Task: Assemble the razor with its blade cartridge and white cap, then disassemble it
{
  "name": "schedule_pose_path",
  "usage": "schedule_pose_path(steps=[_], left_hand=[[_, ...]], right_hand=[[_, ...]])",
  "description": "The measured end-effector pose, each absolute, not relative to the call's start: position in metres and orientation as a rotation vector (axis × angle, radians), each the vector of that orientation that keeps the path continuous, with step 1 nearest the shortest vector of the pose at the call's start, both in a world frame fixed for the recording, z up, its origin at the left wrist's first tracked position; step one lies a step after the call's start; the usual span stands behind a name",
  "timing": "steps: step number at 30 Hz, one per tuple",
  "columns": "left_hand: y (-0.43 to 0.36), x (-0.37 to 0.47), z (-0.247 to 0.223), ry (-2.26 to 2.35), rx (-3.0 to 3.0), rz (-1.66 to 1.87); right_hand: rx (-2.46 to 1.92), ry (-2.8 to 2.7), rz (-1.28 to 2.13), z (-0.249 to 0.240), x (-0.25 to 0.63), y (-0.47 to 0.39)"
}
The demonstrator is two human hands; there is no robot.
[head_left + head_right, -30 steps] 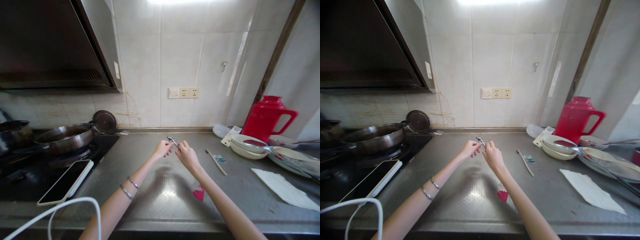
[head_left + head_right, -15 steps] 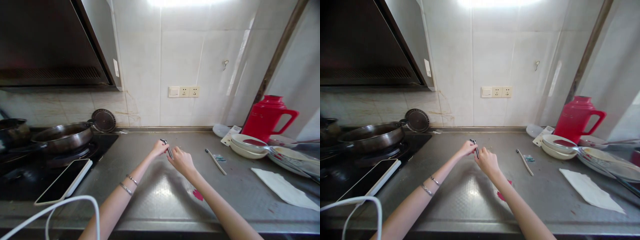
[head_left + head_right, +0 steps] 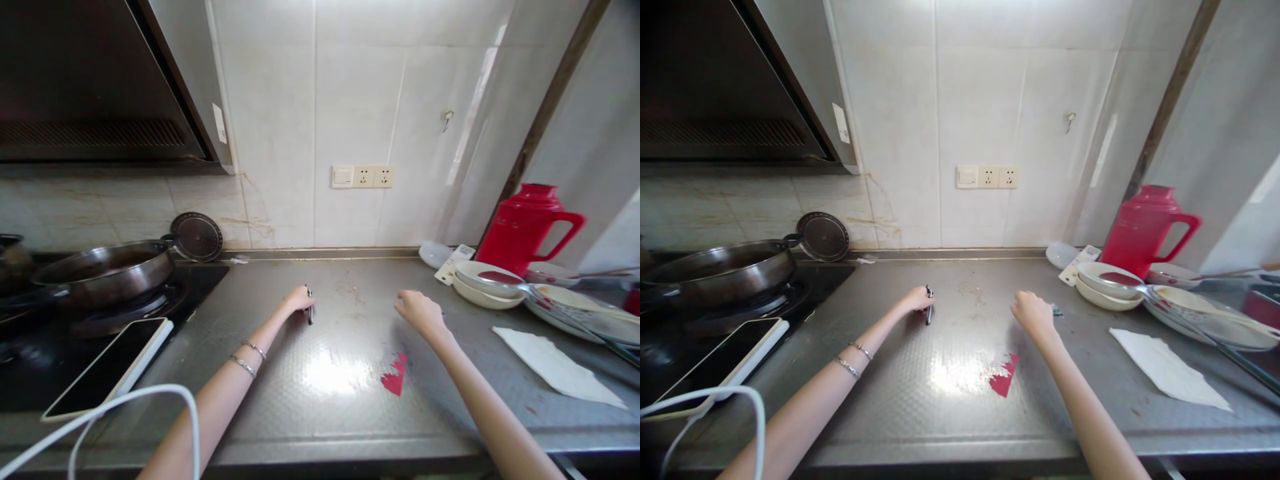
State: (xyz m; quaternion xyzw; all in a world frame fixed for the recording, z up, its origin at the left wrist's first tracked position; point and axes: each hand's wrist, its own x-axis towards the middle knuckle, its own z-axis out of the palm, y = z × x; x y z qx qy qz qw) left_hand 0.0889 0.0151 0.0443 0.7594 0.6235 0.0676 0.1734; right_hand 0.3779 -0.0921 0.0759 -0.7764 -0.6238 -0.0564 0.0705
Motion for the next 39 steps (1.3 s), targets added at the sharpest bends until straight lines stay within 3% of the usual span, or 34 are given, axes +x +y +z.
schedule_pose_path(steps=[12,26,32,39], left_hand=[[0.008,0.099,0.039,1.910,2.192,0.224],[-0.015,0.098,0.039,1.950,2.260,0.234],[-0.018,0.101,0.041,1.982,2.268,0.238],[-0.023,0.104,0.041,2.010,2.270,0.236]], right_hand=[[-2.399,-1.877,0.155,0.051,0.454,-0.088],[-2.404,-2.022,0.139,0.031,0.471,-0.073],[-2.269,-2.123,0.100,0.040,0.450,-0.070],[-2.029,-2.169,0.075,0.054,0.350,-0.074]])
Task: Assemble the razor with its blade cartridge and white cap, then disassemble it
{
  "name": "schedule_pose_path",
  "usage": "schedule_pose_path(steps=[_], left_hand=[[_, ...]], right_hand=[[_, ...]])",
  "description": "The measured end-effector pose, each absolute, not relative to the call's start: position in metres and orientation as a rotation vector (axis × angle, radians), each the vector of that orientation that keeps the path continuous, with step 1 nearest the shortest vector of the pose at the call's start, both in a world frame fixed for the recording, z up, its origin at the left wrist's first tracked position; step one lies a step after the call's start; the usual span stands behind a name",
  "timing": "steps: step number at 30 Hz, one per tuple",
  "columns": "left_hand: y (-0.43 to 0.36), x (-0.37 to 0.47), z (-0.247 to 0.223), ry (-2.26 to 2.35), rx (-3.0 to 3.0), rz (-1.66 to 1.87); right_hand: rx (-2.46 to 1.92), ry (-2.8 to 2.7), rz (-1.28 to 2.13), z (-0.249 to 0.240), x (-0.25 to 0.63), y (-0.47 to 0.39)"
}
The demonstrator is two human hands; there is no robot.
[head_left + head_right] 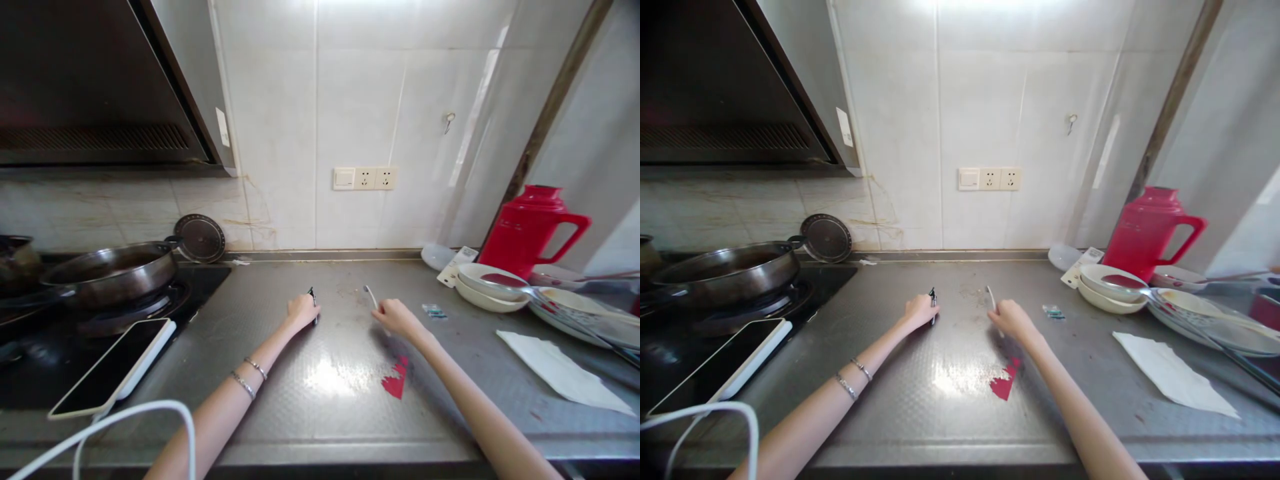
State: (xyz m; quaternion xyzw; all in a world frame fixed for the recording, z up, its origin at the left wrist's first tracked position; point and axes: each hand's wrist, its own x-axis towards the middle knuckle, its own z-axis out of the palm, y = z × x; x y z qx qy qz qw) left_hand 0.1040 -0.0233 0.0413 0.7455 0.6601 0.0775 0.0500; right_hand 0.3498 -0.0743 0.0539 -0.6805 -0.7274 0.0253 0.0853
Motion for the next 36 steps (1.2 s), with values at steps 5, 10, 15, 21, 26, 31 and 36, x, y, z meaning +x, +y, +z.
schedule_pose_path(steps=[5,10,15,21,26,31,36], left_hand=[[-0.025,0.108,0.037,2.013,2.292,0.240],[-0.024,0.110,0.034,2.012,2.300,0.246],[-0.023,0.107,0.032,1.995,2.310,0.283],[-0.023,0.101,0.032,1.979,2.274,0.352],[-0.021,0.093,0.032,1.958,2.220,0.457],[-0.016,0.079,0.035,1.914,2.175,0.611],[-0.003,0.053,0.035,1.841,2.058,0.839]], right_hand=[[-1.952,-2.225,0.091,0.050,0.284,-0.071],[-1.945,-2.240,0.107,0.048,0.256,-0.066],[-1.967,-2.247,0.143,0.045,0.245,-0.064],[-1.971,-2.253,0.156,0.044,0.242,-0.062],[-1.955,-2.238,0.146,0.042,0.242,-0.060],[-1.887,-2.211,0.137,0.048,0.264,-0.057],[-1.727,-2.229,0.212,0.068,0.347,-0.047]])
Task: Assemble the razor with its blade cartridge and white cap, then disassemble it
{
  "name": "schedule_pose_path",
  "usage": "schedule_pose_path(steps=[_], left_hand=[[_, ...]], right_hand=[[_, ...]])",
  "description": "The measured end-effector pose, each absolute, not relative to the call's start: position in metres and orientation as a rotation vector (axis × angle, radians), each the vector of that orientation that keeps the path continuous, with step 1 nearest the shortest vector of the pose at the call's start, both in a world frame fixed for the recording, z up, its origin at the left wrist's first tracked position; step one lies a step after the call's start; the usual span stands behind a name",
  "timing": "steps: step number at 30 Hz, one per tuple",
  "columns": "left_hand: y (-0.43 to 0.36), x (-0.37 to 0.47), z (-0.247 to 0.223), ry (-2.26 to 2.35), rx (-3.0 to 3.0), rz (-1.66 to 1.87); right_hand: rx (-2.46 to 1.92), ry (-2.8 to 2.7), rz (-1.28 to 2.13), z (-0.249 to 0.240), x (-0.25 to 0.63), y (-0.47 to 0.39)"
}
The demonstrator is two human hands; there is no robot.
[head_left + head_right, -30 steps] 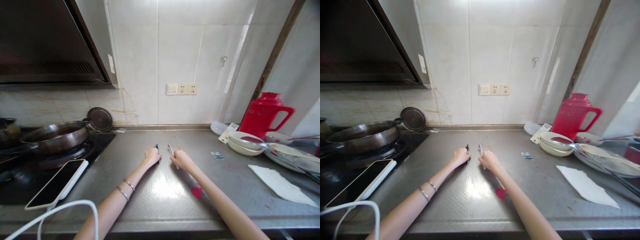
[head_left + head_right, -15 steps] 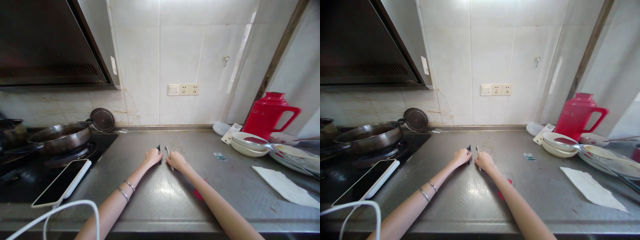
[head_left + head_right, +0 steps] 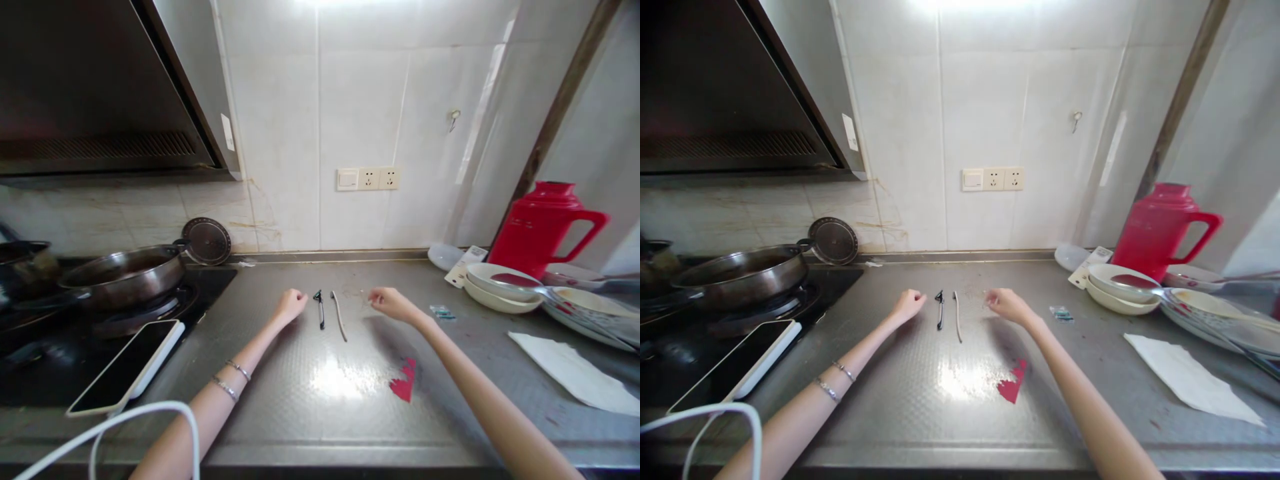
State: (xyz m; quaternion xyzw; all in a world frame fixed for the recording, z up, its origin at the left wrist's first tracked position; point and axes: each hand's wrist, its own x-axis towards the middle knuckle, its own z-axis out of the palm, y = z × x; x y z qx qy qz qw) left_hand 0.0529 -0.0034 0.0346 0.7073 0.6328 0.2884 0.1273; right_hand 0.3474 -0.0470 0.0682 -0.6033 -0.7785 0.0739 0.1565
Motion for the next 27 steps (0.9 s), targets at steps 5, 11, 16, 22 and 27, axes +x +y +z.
schedule_pose_path(steps=[5,11,16,22,27], left_hand=[[0.009,0.032,0.031,1.747,1.925,1.007],[0.015,0.036,0.028,1.599,1.797,1.113],[0.011,0.049,0.033,1.498,1.761,1.123],[0.002,0.060,0.043,1.418,1.752,1.078],[-0.004,0.062,0.049,1.371,1.762,1.059]], right_hand=[[-1.634,-2.029,0.283,0.062,0.464,-0.040],[-1.843,-1.920,0.437,0.034,0.537,-0.049],[-1.938,-1.850,0.633,0.026,0.549,-0.058],[-1.836,-1.887,0.662,0.025,0.557,-0.053],[-1.841,-1.908,0.495,0.019,0.563,-0.045]])
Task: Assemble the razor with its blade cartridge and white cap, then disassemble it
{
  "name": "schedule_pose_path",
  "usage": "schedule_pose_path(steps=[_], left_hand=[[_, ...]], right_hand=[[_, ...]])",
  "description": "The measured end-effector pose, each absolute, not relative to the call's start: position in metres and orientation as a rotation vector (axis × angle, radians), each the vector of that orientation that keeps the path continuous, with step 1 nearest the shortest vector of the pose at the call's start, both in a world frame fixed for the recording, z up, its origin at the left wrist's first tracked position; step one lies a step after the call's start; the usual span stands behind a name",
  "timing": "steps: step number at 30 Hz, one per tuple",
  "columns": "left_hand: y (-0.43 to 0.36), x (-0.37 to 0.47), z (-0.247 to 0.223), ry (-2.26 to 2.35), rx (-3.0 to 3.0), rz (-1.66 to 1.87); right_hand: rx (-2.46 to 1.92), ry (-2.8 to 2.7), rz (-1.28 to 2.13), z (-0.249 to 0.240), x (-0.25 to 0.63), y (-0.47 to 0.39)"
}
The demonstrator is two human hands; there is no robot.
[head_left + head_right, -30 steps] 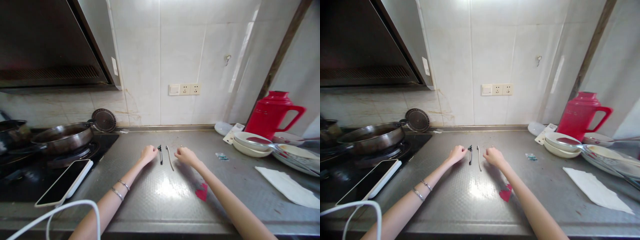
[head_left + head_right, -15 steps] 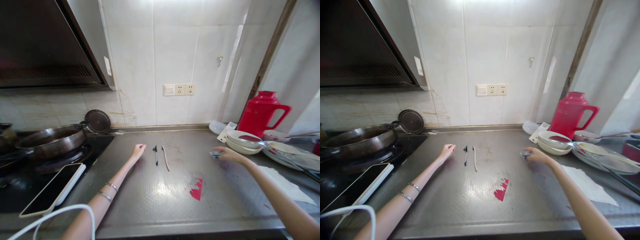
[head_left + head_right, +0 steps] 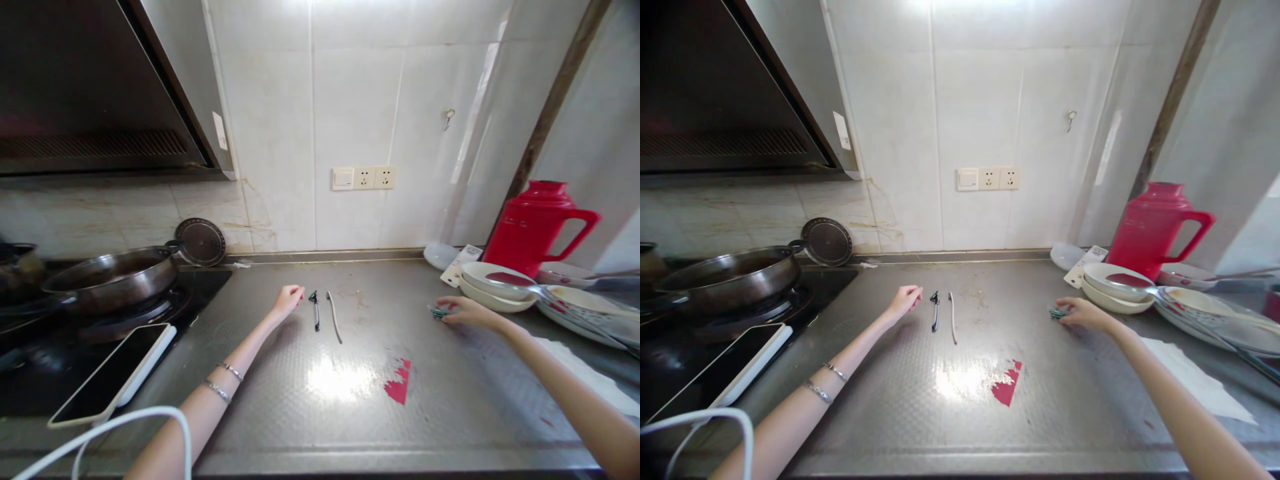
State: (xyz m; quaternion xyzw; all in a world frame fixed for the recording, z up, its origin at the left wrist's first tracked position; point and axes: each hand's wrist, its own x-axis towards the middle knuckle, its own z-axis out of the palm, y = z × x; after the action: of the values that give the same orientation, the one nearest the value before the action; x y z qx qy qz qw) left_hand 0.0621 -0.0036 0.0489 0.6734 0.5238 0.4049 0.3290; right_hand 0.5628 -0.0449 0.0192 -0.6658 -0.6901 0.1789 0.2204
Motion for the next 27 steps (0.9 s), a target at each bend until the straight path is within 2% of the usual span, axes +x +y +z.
schedule_pose_path(steps=[5,9,16,20,27], left_hand=[[-0.006,0.067,0.057,1.337,1.875,1.098],[-0.011,0.079,0.065,1.259,2.251,1.090],[-0.043,0.110,0.084,1.244,2.772,0.739],[-0.058,0.123,0.087,1.212,2.852,0.575],[-0.065,0.130,0.081,1.167,2.906,0.486]], right_hand=[[-1.781,-1.929,0.325,0.019,0.549,-0.036],[-1.609,-2.060,0.278,0.037,0.505,-0.032],[-1.331,-2.330,0.246,0.072,0.403,-0.051],[-1.176,-2.412,0.263,0.082,0.364,-0.068],[-1.131,-2.456,0.286,0.090,0.333,-0.087]])
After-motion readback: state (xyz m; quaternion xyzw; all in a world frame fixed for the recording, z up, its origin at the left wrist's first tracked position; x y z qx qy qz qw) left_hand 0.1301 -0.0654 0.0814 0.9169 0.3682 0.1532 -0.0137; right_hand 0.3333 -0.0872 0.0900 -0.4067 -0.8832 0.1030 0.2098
